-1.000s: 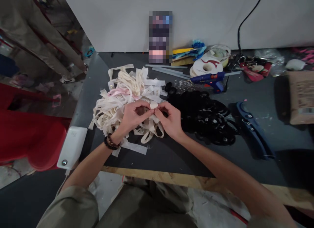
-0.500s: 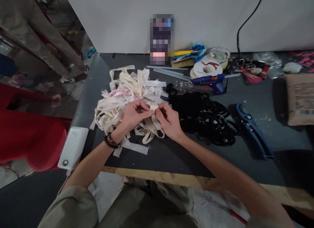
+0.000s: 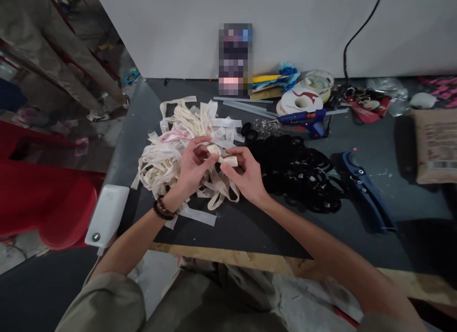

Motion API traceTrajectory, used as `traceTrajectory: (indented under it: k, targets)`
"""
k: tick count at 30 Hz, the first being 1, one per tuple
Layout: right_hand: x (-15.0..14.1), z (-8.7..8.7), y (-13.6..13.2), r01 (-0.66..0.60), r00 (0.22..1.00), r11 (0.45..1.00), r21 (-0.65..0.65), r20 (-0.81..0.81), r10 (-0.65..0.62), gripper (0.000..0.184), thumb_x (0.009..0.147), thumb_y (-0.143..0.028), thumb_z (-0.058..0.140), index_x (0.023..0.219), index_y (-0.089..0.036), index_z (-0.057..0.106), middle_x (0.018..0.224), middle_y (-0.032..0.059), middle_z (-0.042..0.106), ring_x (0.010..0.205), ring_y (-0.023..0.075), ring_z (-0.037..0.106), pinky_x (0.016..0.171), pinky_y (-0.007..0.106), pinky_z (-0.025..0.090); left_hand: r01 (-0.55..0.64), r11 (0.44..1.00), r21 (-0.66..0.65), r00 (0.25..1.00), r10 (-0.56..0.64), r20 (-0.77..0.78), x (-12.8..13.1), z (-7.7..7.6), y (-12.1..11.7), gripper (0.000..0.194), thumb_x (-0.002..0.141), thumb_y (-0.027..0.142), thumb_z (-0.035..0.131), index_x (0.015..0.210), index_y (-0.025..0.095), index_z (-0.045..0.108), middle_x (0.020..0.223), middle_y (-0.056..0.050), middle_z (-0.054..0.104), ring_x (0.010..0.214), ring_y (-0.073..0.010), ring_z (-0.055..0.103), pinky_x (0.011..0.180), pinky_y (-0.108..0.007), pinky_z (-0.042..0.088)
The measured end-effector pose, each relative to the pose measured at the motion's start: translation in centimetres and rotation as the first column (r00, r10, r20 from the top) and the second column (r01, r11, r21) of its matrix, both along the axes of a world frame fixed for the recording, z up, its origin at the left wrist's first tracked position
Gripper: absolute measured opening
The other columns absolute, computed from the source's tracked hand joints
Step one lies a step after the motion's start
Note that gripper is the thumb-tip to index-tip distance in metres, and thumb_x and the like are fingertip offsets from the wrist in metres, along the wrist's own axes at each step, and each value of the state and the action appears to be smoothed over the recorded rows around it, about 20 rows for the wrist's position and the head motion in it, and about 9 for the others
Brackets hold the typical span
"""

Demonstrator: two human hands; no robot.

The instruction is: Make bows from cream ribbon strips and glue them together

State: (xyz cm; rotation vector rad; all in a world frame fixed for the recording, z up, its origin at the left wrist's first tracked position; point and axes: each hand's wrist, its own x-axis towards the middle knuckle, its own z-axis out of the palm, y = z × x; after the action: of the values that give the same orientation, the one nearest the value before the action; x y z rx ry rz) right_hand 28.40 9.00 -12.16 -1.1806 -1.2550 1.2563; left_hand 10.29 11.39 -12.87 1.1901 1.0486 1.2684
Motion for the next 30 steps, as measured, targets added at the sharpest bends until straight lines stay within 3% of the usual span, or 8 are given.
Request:
traceTrajectory:
  k: [7, 12, 16, 20, 24, 27, 30]
  targets:
    - [-0.01, -0.92, 0.12, 0.119, 0.993, 0.992, 0.045, -0.011, -0.118, 0.045, 0.089, -0.07, 0.087, 0.094, -0.027, 0.076, 0.084, 0.0017, 0.08, 0.076, 0.0192, 0.071, 0.075, 0.036, 0.063, 0.055, 0.998, -0.011, 0.998, -0.055, 0.011, 0.48, 0.53, -0.32, 0.057, 0.081, 0.074, 0.1, 0.105, 0.026, 0.079, 0.087, -0.001, 0.073, 0.069, -0.0122, 0.064, 0.062, -0.025, 0.057]
    - [0.01, -0.91, 0.04, 0.091, 0.996, 0.994, 0.054, 0.006, -0.091, 0.046, 0.097, -0.072, 0.078, 0.09, -0.027, 0.076, 0.078, 0.0025, 0.078, 0.073, 0.0196, 0.073, 0.072, 0.036, 0.061, 0.032, 0.999, 0.007, 0.999, -0.032, 0.006, 0.47, 0.26, -0.18, 0.05, 0.088, 0.072, 0.095, 0.094, 0.025, 0.08, 0.089, -0.002, 0.077, 0.071, -0.0121, 0.067, 0.063, -0.024, 0.06]
    - [0.09, -0.85, 0.1, 0.085, 0.996, 0.995, 0.047, 0.031, -0.087, 0.046, 0.098, -0.072, 0.075, 0.086, -0.027, 0.072, 0.076, 0.0019, 0.074, 0.073, 0.02, 0.073, 0.07, 0.035, 0.06, 0.02, 0.998, -0.058, 0.997, -0.016, 0.07, 0.36, 0.01, -0.1, 0.043, 0.087, 0.068, 0.096, 0.09, 0.027, 0.083, 0.083, 0.0, 0.078, 0.07, -0.0127, 0.073, 0.065, -0.025, 0.065]
    - [0.02, -0.99, 0.11, 0.109, 0.993, 0.991, 0.074, 0.03, -0.111, 0.045, 0.099, -0.069, 0.075, 0.085, -0.027, 0.071, 0.074, 0.0011, 0.072, 0.071, 0.0191, 0.07, 0.069, 0.034, 0.059, 0.036, 0.997, -0.064, 0.998, -0.033, 0.049, 0.19, 0.14, -0.18, 0.037, 0.094, 0.064, 0.091, 0.1, 0.027, 0.085, 0.082, 0.0, 0.077, 0.069, -0.0133, 0.074, 0.063, -0.025, 0.066]
    - [-0.05, -0.91, 0.08, 0.111, 0.993, 0.99, 0.091, 0.041, -0.115, 0.052, 0.099, -0.077, 0.075, 0.085, -0.027, 0.071, 0.074, 0.0012, 0.073, 0.07, 0.019, 0.068, 0.067, 0.035, 0.056, 0.039, 0.999, 0.02, 0.999, -0.039, -0.014, 0.1, 0.26, -0.23, 0.055, 0.092, 0.073, 0.091, 0.123, 0.027, 0.082, 0.081, 0.001, 0.075, 0.066, -0.0139, 0.072, 0.063, -0.026, 0.064]
    - [0.07, -0.76, 0.17, 0.102, 0.991, 0.99, 0.103, 0.073, -0.11, 0.055, 0.097, -0.079, 0.076, 0.082, -0.026, 0.07, 0.073, 0.0001, 0.071, 0.068, 0.0181, 0.065, 0.066, 0.033, 0.053, 0.065, 0.995, 0.08, 0.987, -0.053, -0.151, -0.01, 0.17, -0.21, 0.071, 0.084, 0.074, 0.097, 0.132, 0.026, 0.077, 0.102, -0.004, 0.082, 0.073, -0.0153, 0.075, 0.065, -0.027, 0.065]
    - [0.24, -0.84, 0.23, 0.103, 0.992, 0.988, 0.114, 0.067, -0.111, 0.054, 0.098, -0.077, 0.075, 0.079, -0.026, 0.068, 0.071, -0.0016, 0.067, 0.067, 0.0166, 0.062, 0.066, 0.032, 0.052, 0.072, 0.991, 0.115, 0.965, -0.04, -0.257, -0.21, 0.18, -0.37, 0.064, 0.088, 0.071, 0.095, 0.129, 0.024, 0.079, 0.117, -0.008, 0.084, 0.072, -0.0134, 0.072, 0.064, -0.027, 0.063]
